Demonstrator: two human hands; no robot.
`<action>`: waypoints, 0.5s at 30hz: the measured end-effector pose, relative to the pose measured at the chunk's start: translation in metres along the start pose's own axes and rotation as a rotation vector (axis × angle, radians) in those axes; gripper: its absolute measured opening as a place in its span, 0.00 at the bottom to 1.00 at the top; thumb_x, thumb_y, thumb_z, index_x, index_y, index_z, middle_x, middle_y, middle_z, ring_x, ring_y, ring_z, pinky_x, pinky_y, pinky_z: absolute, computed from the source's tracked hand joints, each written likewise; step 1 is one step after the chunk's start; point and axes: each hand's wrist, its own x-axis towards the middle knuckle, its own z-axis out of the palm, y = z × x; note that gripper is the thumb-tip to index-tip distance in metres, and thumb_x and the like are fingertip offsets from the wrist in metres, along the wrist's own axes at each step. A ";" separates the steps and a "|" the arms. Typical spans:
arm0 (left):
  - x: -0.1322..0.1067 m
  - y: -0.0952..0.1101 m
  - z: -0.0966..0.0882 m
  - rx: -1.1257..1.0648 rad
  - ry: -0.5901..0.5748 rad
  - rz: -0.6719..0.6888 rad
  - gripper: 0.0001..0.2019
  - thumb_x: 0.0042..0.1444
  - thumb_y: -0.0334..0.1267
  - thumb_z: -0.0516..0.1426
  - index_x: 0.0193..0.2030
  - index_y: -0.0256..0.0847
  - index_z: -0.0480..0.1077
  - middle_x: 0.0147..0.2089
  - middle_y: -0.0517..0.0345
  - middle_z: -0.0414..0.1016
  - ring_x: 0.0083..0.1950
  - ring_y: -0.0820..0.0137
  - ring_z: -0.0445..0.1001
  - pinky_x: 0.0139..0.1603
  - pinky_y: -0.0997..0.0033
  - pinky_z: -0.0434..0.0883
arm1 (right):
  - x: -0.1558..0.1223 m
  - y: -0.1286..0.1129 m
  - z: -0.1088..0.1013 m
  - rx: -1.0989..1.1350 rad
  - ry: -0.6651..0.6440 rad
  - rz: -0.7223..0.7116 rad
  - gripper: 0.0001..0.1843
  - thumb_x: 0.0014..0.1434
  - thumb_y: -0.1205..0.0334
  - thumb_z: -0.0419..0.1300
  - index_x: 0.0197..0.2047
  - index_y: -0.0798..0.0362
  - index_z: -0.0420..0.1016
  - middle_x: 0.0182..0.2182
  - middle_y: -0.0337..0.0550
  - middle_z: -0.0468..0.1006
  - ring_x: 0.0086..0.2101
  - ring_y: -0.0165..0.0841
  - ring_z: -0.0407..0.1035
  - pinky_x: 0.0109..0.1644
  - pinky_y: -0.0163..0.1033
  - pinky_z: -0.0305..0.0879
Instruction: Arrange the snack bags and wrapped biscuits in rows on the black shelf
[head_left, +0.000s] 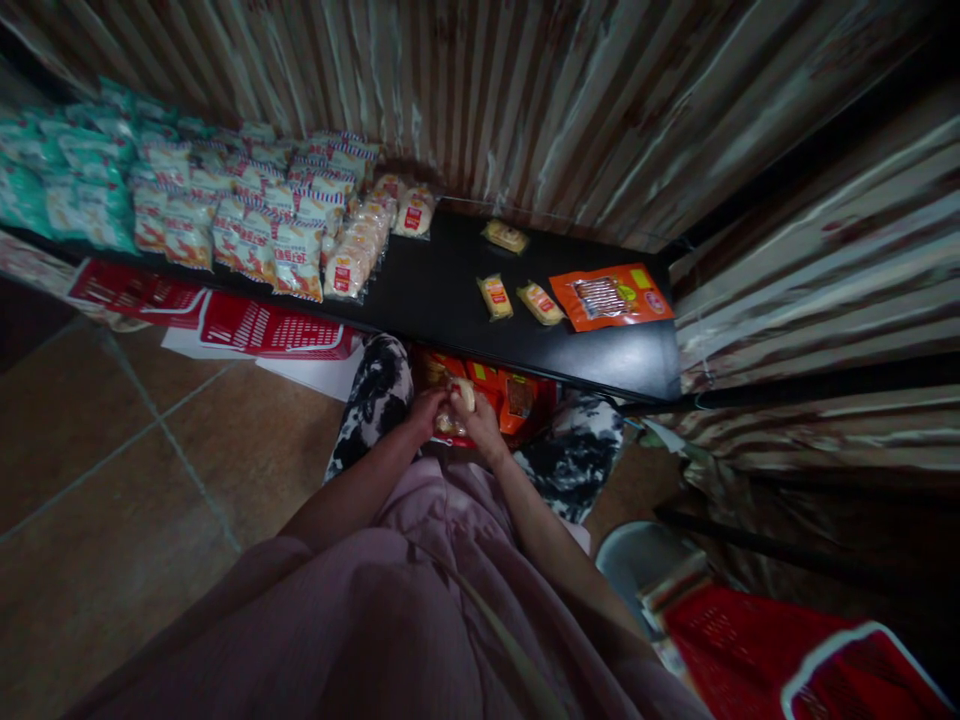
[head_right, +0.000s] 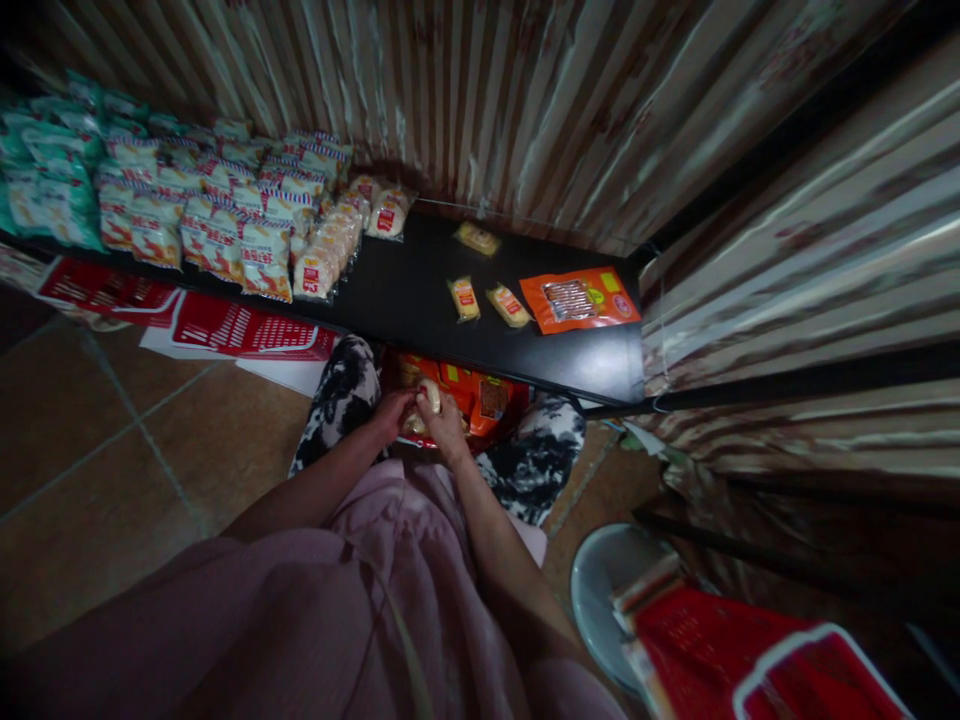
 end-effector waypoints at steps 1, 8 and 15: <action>0.000 -0.001 0.000 0.016 -0.007 -0.008 0.06 0.38 0.30 0.64 0.25 0.38 0.72 0.22 0.60 0.72 0.27 0.72 0.72 0.30 0.74 0.68 | -0.001 0.000 -0.001 0.070 -0.016 0.033 0.23 0.51 0.43 0.58 0.42 0.53 0.75 0.33 0.40 0.76 0.35 0.35 0.70 0.43 0.41 0.67; -0.003 -0.002 -0.002 0.083 -0.011 -0.026 0.04 0.41 0.27 0.62 0.24 0.37 0.71 0.23 0.60 0.72 0.25 0.76 0.69 0.30 0.76 0.65 | -0.005 0.003 -0.002 0.397 -0.043 0.175 0.29 0.47 0.37 0.60 0.40 0.53 0.75 0.27 0.38 0.78 0.28 0.33 0.72 0.34 0.37 0.69; -0.007 0.000 -0.003 0.120 -0.007 -0.039 0.05 0.40 0.27 0.63 0.25 0.37 0.71 0.22 0.60 0.72 0.24 0.76 0.69 0.26 0.78 0.64 | -0.003 0.003 0.001 0.588 -0.015 0.240 0.31 0.46 0.33 0.59 0.38 0.54 0.75 0.28 0.43 0.80 0.28 0.35 0.74 0.33 0.39 0.71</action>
